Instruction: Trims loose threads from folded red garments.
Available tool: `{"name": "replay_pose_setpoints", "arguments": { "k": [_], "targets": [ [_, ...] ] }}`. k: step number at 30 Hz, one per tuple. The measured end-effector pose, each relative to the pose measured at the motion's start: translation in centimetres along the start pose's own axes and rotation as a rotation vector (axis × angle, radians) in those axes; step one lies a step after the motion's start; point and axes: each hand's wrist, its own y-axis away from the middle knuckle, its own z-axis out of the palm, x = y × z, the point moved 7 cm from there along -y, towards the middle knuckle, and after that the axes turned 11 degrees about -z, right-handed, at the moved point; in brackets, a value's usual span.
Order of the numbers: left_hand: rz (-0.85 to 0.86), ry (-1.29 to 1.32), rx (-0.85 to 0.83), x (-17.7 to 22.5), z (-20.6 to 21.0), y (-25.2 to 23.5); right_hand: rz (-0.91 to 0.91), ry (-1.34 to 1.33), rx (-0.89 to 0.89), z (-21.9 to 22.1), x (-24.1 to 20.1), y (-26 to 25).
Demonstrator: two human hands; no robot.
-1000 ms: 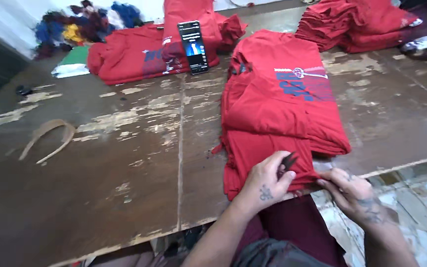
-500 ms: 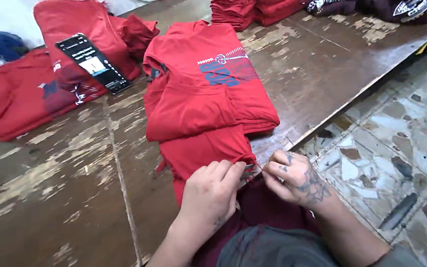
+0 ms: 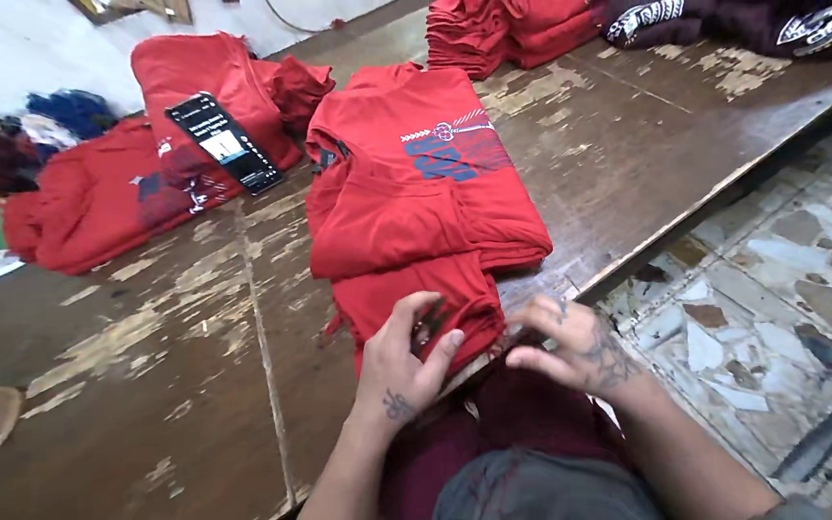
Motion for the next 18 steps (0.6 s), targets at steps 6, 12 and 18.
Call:
{"name": "replay_pose_setpoints", "arguments": {
  "k": [6,12,18],
  "targets": [
    [-0.053,-0.179,-0.274,-2.2,-3.3,-1.3,-0.086,0.009,0.006,1.2,-0.6,-2.7],
    [-0.015,0.361,0.658,0.4,-12.9,-0.4,-0.385,0.028,-0.132,4.3,-3.4,-8.5],
    [-0.167,-0.175,-0.330,-3.6,-0.9,2.0,0.032,0.170,-0.507,9.2,6.8,-16.1]
  ]
}}
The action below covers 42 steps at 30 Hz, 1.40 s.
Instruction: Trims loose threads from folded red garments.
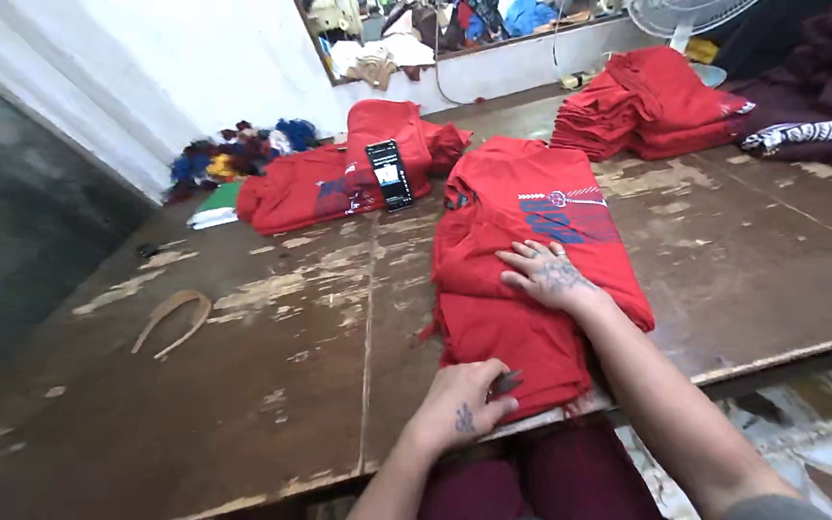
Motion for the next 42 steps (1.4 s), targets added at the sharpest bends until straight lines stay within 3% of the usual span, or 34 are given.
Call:
{"name": "replay_pose_setpoints", "arguments": {
  "k": [2,3,7,9,11,13,16,18,21,23,25,26,29,34,39,42],
  "targets": [
    [0.044,0.012,0.072,-0.4,0.5,0.7,0.079,-0.012,-0.118,1.2,1.4,-1.2],
    [0.067,0.038,0.112,-0.3,0.3,0.9,0.070,-0.014,-0.090,1.2,1.6,-1.2],
    [0.054,0.111,0.158,-0.2,-0.7,0.7,-0.123,-0.113,0.509,-2.5,0.4,3.3],
    [0.002,0.165,0.248,-0.6,-1.5,0.5,-0.183,-0.157,0.668,-4.1,-2.5,7.5],
    [0.026,0.214,0.425,-0.7,-2.0,0.4,-0.231,-0.213,0.490,-2.5,-6.4,9.4],
    [0.105,0.191,0.441,0.5,-1.9,0.6,-0.279,-0.215,0.303,0.7,-8.1,9.6],
    [0.148,0.096,0.264,0.7,-2.4,1.6,-0.230,-0.080,0.444,0.3,-6.5,11.8],
    [0.065,0.079,0.067,-1.7,-2.8,2.2,-0.238,0.000,0.498,-1.0,-5.9,14.5],
    [-0.109,-0.059,-0.255,-2.5,-1.7,1.8,-0.274,0.048,0.435,1.0,-6.0,16.9],
    [-0.018,-0.031,-0.081,0.2,-2.0,1.0,-0.261,0.052,0.438,1.8,-6.1,17.2],
    [0.070,0.199,0.170,2.8,-1.8,-0.5,-0.255,0.031,0.447,1.5,-6.4,17.0],
    [0.057,0.324,0.194,3.3,-0.9,-1.5,-0.261,0.020,0.464,1.4,-6.4,17.0],
    [-0.035,0.454,0.169,2.2,2.1,-3.0,-0.244,-0.041,0.527,1.3,-5.2,18.9],
    [-0.005,0.633,0.157,0.3,2.2,-2.3,-0.162,-0.139,0.518,1.2,-4.1,21.5],
    [0.047,0.817,0.196,2.1,3.0,-2.7,-0.038,-0.148,0.532,0.5,-5.0,18.6],
    [0.029,0.768,0.193,2.7,4.2,-3.7,0.023,-0.066,0.441,1.7,-4.8,16.9]
  ]
}}
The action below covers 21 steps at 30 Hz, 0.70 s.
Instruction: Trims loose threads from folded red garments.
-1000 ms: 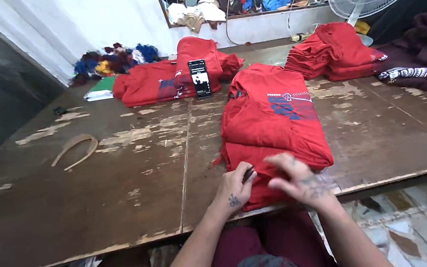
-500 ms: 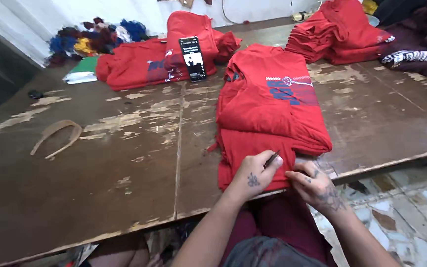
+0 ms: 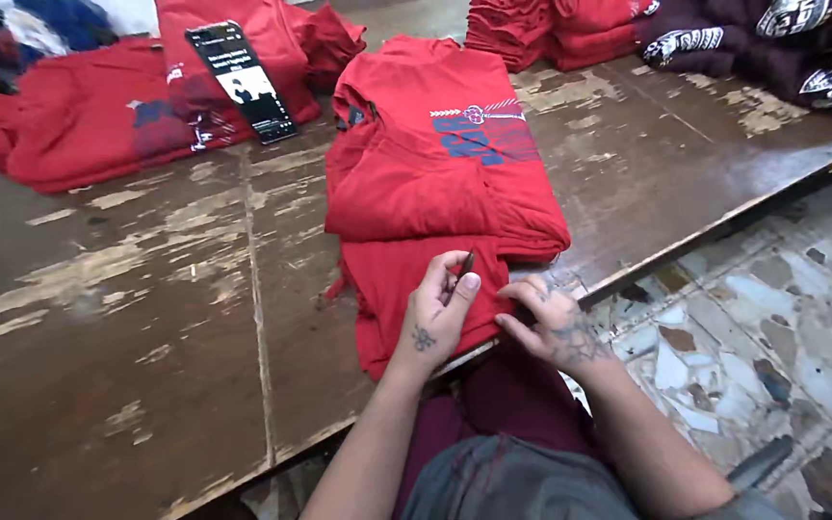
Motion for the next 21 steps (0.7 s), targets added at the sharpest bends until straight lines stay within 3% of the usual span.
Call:
{"name": "replay_pose_setpoints", "arguments": {
  "k": [6,15,21],
  "targets": [
    [0.024,-0.185,-0.059,-0.5,-0.2,0.2,-0.078,0.077,-0.023,0.7,0.1,0.4],
    [0.236,-0.642,-0.275,1.7,0.8,1.2,-0.042,-0.200,0.078,-1.7,1.2,2.5],
    [0.417,-0.689,-0.180,2.0,1.0,1.7,-0.023,-0.381,0.168,-2.0,1.2,2.9]
  ]
}}
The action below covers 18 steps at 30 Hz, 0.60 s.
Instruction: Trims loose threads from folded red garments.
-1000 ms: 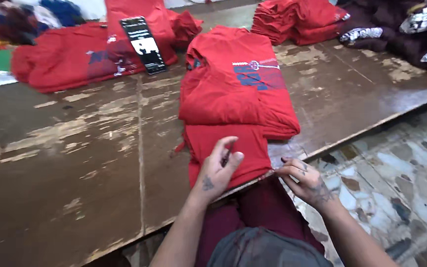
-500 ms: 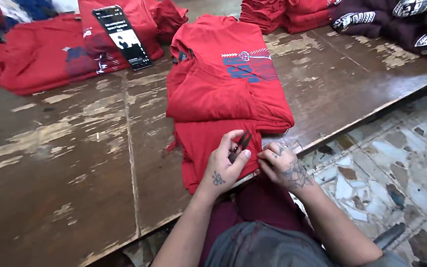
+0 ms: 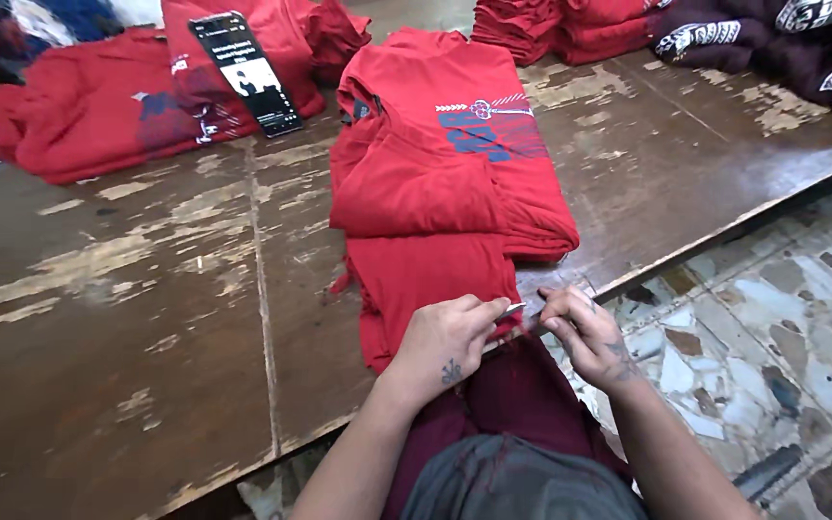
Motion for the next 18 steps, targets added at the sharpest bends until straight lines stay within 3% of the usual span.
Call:
{"name": "replay_pose_setpoints", "arguments": {
  "k": [4,8,12,18],
  "targets": [
    [-0.074,0.109,-0.015,-0.6,-0.6,0.1,-0.003,-0.138,-0.040,0.1,0.1,0.4],
    [-0.237,0.298,0.024,-2.2,-0.6,-0.2,0.021,0.238,-0.164,1.5,-0.3,-1.4],
    [-0.270,0.268,-0.006,-2.2,-0.6,-0.2,0.007,0.446,-0.213,3.4,0.6,-1.9],
    [-0.163,0.170,-0.072,-1.3,-0.4,0.1,-0.049,0.187,-0.193,0.9,0.4,-0.8]
  ]
}}
